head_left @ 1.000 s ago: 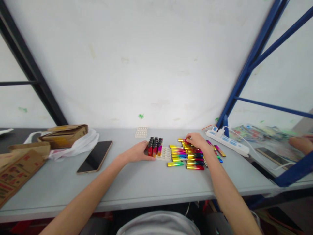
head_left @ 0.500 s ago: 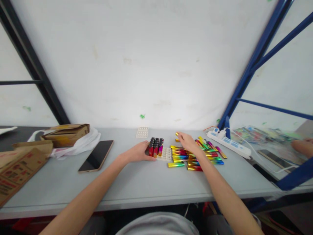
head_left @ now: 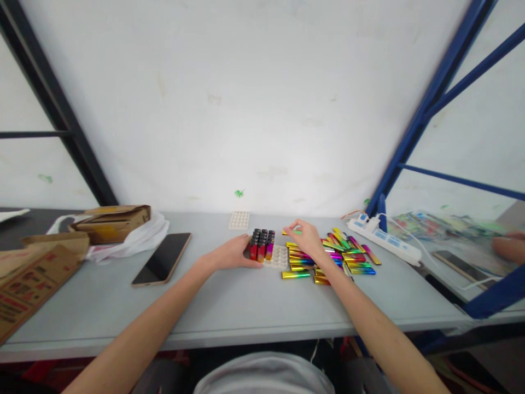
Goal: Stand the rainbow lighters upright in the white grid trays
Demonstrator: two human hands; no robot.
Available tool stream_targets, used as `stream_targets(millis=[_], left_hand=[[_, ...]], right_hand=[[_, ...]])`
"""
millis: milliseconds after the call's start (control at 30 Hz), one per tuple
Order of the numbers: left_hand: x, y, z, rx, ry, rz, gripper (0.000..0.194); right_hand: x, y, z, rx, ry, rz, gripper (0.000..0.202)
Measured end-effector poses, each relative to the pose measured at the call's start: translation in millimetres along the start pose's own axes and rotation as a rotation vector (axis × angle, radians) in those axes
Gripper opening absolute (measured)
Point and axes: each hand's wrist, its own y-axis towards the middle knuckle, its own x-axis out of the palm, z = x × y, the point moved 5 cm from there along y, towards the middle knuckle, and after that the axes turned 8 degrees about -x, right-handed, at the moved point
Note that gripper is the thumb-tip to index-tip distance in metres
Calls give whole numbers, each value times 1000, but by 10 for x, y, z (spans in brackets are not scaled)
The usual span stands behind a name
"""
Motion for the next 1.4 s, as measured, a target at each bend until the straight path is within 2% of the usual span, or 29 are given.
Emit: stream_targets(millis=[200,367,500,567,667,733,867,967,1200,1300,1400], left_hand=[[1,4,-10,-11,-9,-5,64],[-17,-8,14,-17,-13,-12,64],[-24,-12,27,-20,-20,-13,63],[-22,-14,31,-22,-16,-12,64],[-19,-14,26,-33,-12,-6,65],[-14,-11,18,-32,-15,-7,64],[-9,-2,-4,-12,-18,2,63],[-9,2,-11,-1,-25,7,63],[1,15,-14,38,-28,22,67],[4,15,-17,42,-42,15,67],[0,9,-12,20,-35,4,66]], right_hand=[[19,12,-15,-65,117,20,26],[1,24,-46,-57,170,-1,47],[0,11,-176,-180,354,-4,52],[49,-1,-203,-156,486,-49,49],[155,-22,-189,-36,640,-131,44],[184,-28,-179,-10,611,-126,45],[136,-35,-220,-93,417,-27,52],[114,-60,-275,-118,344,-10,56],[199,-94,-288,-28,305,-41,44],[216,-88,-298,-42,315,-24,38],[193,-84,-326,-62,310,-9,40]])
